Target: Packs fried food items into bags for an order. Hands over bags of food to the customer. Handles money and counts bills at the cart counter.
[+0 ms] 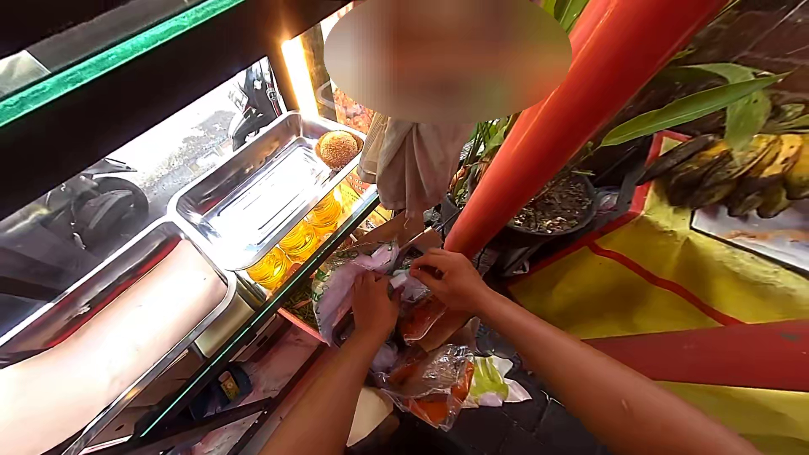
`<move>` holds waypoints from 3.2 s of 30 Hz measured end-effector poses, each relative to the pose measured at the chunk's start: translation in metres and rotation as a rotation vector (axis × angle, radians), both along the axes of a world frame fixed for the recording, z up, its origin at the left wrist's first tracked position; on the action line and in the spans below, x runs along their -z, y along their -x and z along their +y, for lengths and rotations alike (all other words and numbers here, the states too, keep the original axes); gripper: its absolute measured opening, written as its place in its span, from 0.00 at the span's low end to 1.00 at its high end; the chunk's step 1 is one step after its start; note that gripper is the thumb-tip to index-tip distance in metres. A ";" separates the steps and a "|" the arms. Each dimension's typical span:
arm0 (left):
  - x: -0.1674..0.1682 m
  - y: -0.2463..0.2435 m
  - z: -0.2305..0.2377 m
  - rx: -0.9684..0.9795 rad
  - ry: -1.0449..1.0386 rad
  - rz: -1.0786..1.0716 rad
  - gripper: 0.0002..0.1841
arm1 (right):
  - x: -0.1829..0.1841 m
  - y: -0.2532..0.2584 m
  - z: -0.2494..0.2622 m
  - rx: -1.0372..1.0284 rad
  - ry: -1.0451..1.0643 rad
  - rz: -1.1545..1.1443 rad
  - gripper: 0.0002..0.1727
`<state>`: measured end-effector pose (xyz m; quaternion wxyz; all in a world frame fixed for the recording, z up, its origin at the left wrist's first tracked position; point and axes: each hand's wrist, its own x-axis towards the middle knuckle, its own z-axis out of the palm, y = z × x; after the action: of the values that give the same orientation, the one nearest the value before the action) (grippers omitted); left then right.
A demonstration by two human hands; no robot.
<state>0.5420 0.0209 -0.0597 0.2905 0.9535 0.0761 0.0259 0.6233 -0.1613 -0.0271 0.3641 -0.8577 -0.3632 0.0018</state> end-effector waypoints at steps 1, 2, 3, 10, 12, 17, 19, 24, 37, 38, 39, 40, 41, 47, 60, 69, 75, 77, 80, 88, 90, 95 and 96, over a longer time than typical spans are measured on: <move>-0.004 0.000 0.001 -0.003 0.038 0.008 0.17 | -0.004 0.001 0.001 0.016 -0.045 0.004 0.09; -0.010 0.001 0.002 -0.001 0.072 0.018 0.17 | -0.006 0.002 0.001 0.019 -0.051 0.016 0.10; -0.015 0.001 0.004 0.006 0.097 0.028 0.16 | -0.006 0.002 0.001 0.016 -0.028 0.047 0.12; -0.026 0.000 0.019 0.061 0.122 0.189 0.14 | 0.014 -0.004 0.006 -0.066 0.175 0.051 0.10; -0.021 0.000 0.019 0.062 0.163 0.174 0.15 | 0.012 -0.003 0.007 -0.031 0.188 0.149 0.09; -0.016 0.000 0.012 0.114 0.182 0.118 0.21 | 0.003 -0.002 0.007 0.117 0.208 0.333 0.13; -0.018 -0.001 0.012 0.117 0.143 0.152 0.16 | 0.003 -0.004 0.003 0.048 0.255 0.327 0.13; -0.021 0.002 0.016 0.158 0.064 0.178 0.12 | -0.036 0.029 0.013 0.059 0.300 0.182 0.14; -0.016 0.005 0.032 0.175 0.065 0.232 0.12 | -0.030 0.076 0.034 -0.010 0.362 0.306 0.14; -0.016 0.007 0.033 0.184 0.075 0.232 0.12 | -0.033 0.066 0.025 0.088 0.260 0.248 0.17; -0.016 0.009 0.034 0.196 0.090 0.231 0.11 | -0.030 0.056 0.018 0.148 0.232 0.182 0.23; -0.016 0.010 0.034 0.209 0.101 0.224 0.11 | -0.030 0.048 0.015 0.160 0.282 0.187 0.29; -0.016 0.011 0.034 0.221 0.114 0.222 0.11 | -0.028 0.042 0.013 0.135 0.326 0.206 0.29; -0.020 0.012 0.040 0.234 0.130 0.171 0.13 | -0.009 0.023 -0.006 0.163 0.147 0.272 0.11; -0.048 0.063 0.048 0.076 0.149 -0.182 0.10 | -0.008 0.019 0.021 -0.045 0.622 0.055 0.09; -0.118 0.201 0.094 -0.383 0.491 -0.454 0.16 | 0.009 0.002 0.041 -0.133 0.708 0.360 0.19; -0.117 0.251 0.106 -0.468 0.602 -0.385 0.10 | -0.129 0.114 0.074 -0.313 0.235 0.463 0.23; -0.120 0.264 0.109 -0.363 0.631 -0.310 0.13 | -0.128 0.169 0.113 -0.463 0.057 0.440 0.43; -0.121 0.290 0.123 -0.351 0.509 -0.266 0.12 | -0.092 0.204 0.158 -0.611 -0.052 0.595 0.27; -0.108 0.403 0.171 -0.521 0.772 0.025 0.10 | -0.039 0.250 0.192 -0.447 -0.081 1.057 0.13; -0.101 0.425 0.173 -0.605 0.773 0.004 0.10 | -0.033 0.277 0.201 -0.384 -0.159 0.860 0.17; -0.098 0.477 0.182 -0.602 0.700 -0.025 0.13 | -0.049 0.362 0.225 -0.715 -0.128 0.348 0.59; -0.097 0.489 0.187 -0.548 0.711 -0.006 0.12 | -0.048 0.376 0.234 -0.776 -0.072 0.406 0.54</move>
<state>0.0531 0.2081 0.0373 0.5827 0.7391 0.3291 0.0769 0.2475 0.0730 0.0212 0.4299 -0.6267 -0.5795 0.2944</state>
